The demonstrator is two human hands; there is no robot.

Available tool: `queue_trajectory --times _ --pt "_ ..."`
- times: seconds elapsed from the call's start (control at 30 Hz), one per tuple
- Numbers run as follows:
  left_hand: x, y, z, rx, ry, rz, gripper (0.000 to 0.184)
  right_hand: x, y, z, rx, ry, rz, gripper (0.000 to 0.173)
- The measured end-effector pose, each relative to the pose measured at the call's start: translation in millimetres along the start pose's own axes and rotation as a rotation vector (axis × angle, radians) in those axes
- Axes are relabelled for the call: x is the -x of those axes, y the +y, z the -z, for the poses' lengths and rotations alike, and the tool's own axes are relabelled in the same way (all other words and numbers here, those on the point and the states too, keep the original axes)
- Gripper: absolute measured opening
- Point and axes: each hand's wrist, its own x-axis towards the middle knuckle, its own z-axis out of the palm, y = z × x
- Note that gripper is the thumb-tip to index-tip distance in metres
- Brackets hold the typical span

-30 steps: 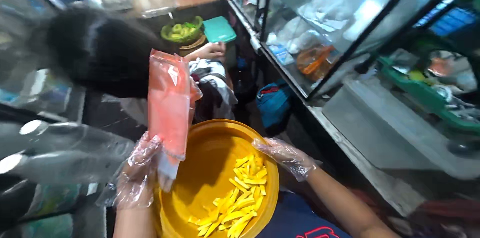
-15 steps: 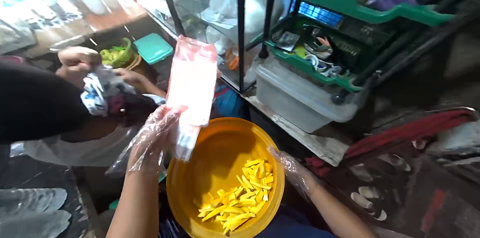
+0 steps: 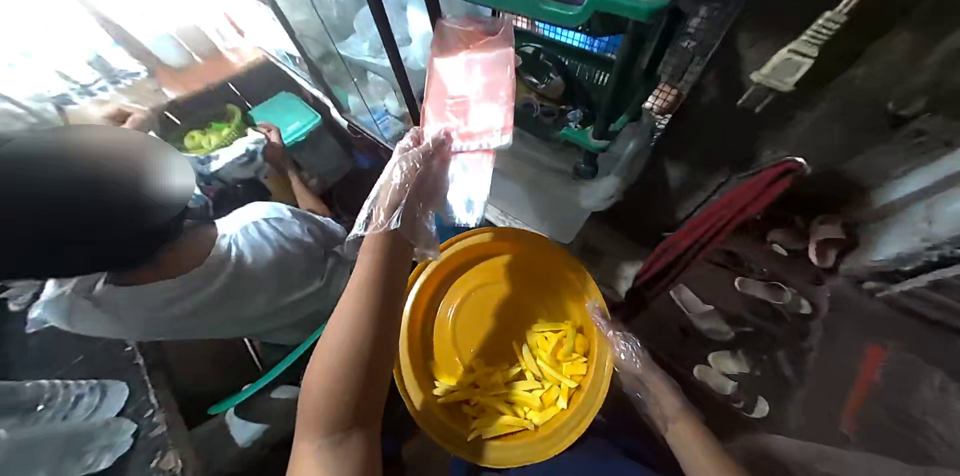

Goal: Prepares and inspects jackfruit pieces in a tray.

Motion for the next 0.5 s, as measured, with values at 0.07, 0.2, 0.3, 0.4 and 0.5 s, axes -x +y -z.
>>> queue_trajectory --times 0.07,0.2,0.3,0.4,0.5 --pt "28.9 2.2 8.0 -0.069 0.071 0.006 0.021 0.0 2.4 2.5 -0.011 0.014 0.025 0.05" --pt "117.3 -16.1 73.8 -0.21 0.386 -0.016 0.037 -4.8 3.5 -4.3 -0.061 -0.004 0.069 0.048" --pt "204.1 -48.0 129.2 -0.206 0.722 0.05 0.043 -10.1 -0.6 -21.7 -0.042 -0.099 0.149 0.047" --pt "284.7 -92.5 173.5 -0.269 1.051 0.251 0.046 -24.6 -3.6 -44.5 -0.02 -0.231 0.219 0.049" --pt "346.3 -122.1 204.5 -0.291 1.257 0.46 0.048 -35.3 -18.3 -74.3 0.076 -0.369 0.24 0.051"
